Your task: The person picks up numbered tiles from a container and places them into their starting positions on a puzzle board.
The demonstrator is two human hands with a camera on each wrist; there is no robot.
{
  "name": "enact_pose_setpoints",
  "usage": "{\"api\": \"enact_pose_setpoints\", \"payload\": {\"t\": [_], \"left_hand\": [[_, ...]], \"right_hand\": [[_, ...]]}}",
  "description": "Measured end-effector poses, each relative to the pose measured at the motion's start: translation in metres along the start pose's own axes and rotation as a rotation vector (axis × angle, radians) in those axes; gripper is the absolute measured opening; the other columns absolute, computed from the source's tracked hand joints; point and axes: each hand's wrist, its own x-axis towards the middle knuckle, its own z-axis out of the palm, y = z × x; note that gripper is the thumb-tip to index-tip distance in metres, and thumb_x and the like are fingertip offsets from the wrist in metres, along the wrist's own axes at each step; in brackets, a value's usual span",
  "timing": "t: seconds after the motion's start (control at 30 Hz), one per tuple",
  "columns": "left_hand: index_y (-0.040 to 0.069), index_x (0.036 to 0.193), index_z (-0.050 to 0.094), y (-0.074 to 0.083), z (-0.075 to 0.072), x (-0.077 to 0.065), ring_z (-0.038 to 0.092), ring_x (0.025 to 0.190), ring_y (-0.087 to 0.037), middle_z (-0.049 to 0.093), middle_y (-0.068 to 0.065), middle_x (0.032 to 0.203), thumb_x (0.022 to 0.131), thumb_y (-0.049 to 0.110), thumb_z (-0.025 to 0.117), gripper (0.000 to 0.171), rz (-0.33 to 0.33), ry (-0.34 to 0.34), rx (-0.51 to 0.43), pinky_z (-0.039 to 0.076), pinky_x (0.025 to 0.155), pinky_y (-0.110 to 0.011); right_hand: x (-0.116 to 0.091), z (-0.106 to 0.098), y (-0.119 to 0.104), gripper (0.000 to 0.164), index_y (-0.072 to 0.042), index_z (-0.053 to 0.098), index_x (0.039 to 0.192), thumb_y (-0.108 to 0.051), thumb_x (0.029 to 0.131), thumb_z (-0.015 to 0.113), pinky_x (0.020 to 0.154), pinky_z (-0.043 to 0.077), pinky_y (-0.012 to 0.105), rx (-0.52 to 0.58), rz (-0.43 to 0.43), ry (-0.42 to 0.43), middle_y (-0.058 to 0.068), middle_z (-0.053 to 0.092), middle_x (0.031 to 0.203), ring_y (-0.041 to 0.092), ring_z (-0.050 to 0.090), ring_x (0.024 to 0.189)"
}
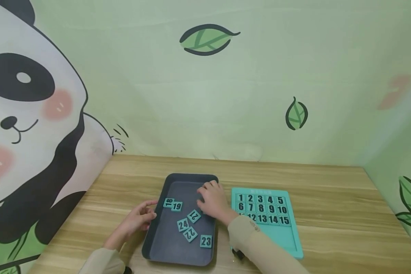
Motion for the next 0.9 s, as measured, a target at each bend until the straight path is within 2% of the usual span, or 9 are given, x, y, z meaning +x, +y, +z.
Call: {"api": "enact_pose_setpoints", "payload": {"t": [0.1,0.2,0.37,0.47,0.63,0.73,0.9], "left_hand": [[0.007,0.128,0.041,0.001,0.001,-0.001,0.049,0.065,-0.014,0.047,-0.003,0.082,0.082,0.003,0.051,0.047,-0.001,0.0,0.003,0.043,0.052,-0.025],[0.007,0.128,0.041,0.002,0.001,-0.002,0.049,0.065,-0.014,0.046,-0.003,0.082,0.082,0.004,0.052,0.047,0.0,0.002,0.008,0.043,0.053,-0.025],[0.007,0.127,0.042,0.002,0.0,-0.002,0.048,0.065,-0.013,0.046,-0.003,0.082,0.082,0.004,0.052,0.047,0.002,0.002,0.008,0.043,0.053,-0.025],[0.007,0.127,0.042,0.001,0.0,-0.002,0.048,0.064,-0.013,0.046,-0.003,0.082,0.082,0.004,0.052,0.046,0.002,0.002,0.011,0.043,0.053,-0.025],[0.008,0.127,0.042,0.001,0.001,-0.002,0.049,0.065,-0.014,0.046,-0.003,0.083,0.083,0.005,0.052,0.046,-0.001,0.003,0.017,0.044,0.053,-0.026],[0.007,0.128,0.041,0.002,0.001,-0.003,0.049,0.065,-0.014,0.047,-0.004,0.084,0.083,0.005,0.052,0.046,0.0,0.001,0.019,0.044,0.054,-0.027],[0.006,0.128,0.041,0.005,0.0,-0.004,0.049,0.065,-0.015,0.047,-0.004,0.083,0.083,0.003,0.052,0.046,-0.005,0.003,0.017,0.043,0.053,-0.027]], "right_hand": [[0.004,0.002,0.008,0.024,-0.015,0.065,0.093,-0.029,0.074,0.066,0.088,0.034,0.043,-0.034,0.065,0.035,0.002,0.059,0.099,0.022,0.046,0.099],[0.009,0.004,0.013,0.027,-0.015,0.065,0.094,-0.032,0.073,0.066,0.094,0.029,0.048,-0.057,0.15,0.035,0.004,0.059,0.105,0.025,0.044,0.107],[0.015,0.005,0.018,0.037,-0.013,0.064,0.102,-0.039,0.075,0.064,0.099,0.021,0.054,-0.065,0.295,-0.071,0.008,0.058,0.111,0.03,0.038,0.118],[0.018,0.008,0.018,0.041,-0.012,0.063,0.105,-0.041,0.076,0.061,0.101,0.016,0.057,-0.077,0.345,-0.155,0.01,0.058,0.113,0.032,0.036,0.12],[0.02,0.011,0.016,0.042,-0.009,0.062,0.108,-0.04,0.079,0.058,0.102,0.013,0.059,-0.064,0.37,-0.252,0.011,0.057,0.113,0.033,0.037,0.121],[0.019,0.012,0.016,0.037,-0.011,0.064,0.105,-0.037,0.079,0.059,0.101,0.016,0.058,-0.039,0.359,-0.258,0.01,0.058,0.111,0.032,0.039,0.118],[0.017,0.011,0.016,0.026,-0.018,0.066,0.097,-0.034,0.075,0.065,0.095,0.025,0.05,0.022,0.326,-0.247,0.005,0.06,0.102,0.031,0.042,0.113]]}}
